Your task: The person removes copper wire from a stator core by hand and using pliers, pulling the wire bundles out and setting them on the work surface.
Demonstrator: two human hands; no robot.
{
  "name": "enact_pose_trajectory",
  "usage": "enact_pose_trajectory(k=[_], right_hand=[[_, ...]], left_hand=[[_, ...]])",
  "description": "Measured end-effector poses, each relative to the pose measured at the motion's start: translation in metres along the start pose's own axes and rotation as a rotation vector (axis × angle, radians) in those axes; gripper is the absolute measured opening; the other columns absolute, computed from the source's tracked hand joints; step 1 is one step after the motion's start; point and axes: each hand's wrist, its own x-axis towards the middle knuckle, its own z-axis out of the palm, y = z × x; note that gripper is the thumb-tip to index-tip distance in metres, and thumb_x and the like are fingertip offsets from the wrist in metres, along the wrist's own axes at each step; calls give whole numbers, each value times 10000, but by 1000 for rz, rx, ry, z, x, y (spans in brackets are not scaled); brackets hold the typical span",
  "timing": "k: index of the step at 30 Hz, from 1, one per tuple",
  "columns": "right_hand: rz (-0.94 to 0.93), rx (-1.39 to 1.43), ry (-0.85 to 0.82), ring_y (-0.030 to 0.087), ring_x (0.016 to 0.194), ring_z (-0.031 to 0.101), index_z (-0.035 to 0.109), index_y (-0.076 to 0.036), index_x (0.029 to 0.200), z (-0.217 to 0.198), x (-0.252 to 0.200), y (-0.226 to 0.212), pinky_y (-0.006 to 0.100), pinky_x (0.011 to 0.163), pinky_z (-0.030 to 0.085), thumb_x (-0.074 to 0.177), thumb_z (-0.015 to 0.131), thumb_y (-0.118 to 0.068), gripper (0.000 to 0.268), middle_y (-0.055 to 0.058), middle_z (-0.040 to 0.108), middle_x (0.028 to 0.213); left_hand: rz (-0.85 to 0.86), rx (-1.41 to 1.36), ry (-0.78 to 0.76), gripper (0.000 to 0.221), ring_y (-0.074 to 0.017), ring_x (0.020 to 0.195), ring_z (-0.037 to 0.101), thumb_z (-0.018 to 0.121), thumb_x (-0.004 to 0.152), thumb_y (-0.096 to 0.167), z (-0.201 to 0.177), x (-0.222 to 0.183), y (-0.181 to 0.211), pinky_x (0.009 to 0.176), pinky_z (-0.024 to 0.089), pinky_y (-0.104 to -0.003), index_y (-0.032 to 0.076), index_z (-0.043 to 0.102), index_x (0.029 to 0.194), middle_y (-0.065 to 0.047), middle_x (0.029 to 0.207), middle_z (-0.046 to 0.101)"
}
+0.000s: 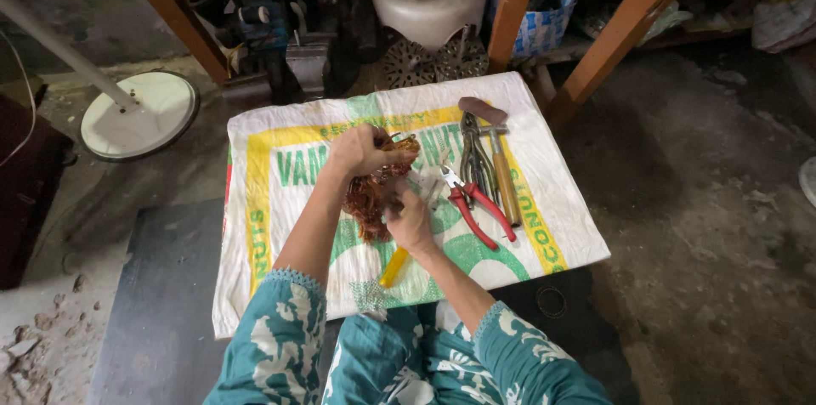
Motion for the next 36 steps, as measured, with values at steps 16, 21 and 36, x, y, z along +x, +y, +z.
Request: enact_pose_trajectory(k=[16, 21, 36], right_hand=[[-110, -266, -24, 394, 815, 736, 707, -18, 1087, -4, -1, -7, 470, 774, 588, 828, 700, -99, 271, 219, 747, 939], [9, -396, -59, 407, 783, 723, 692, -4, 1102, 1, 2, -10, 489, 737, 581, 791, 677, -84, 322, 233, 728, 878], [-218, -360, 35, 432, 825, 658, 614, -15, 961, 6, -7, 13, 531, 740, 517, 855, 633, -19, 108, 222, 668, 877]], left_hand=[[-36, -35, -34, 723, -316, 807, 737, 790, 647, 747, -4, -3, 3, 766, 561, -457, 71, 781, 906, -155, 833, 754], [-46, -56, -38, 707, -308, 810, 744, 780, 654, 744, -3, -3, 0, 778, 563, -443, 83, 783, 905, -149, 806, 760], [-69, -123, 4, 815, -345, 936, 746, 848, 596, 669, -3, -5, -23, 881, 557, -439, 53, 776, 1126, -222, 991, 760]])
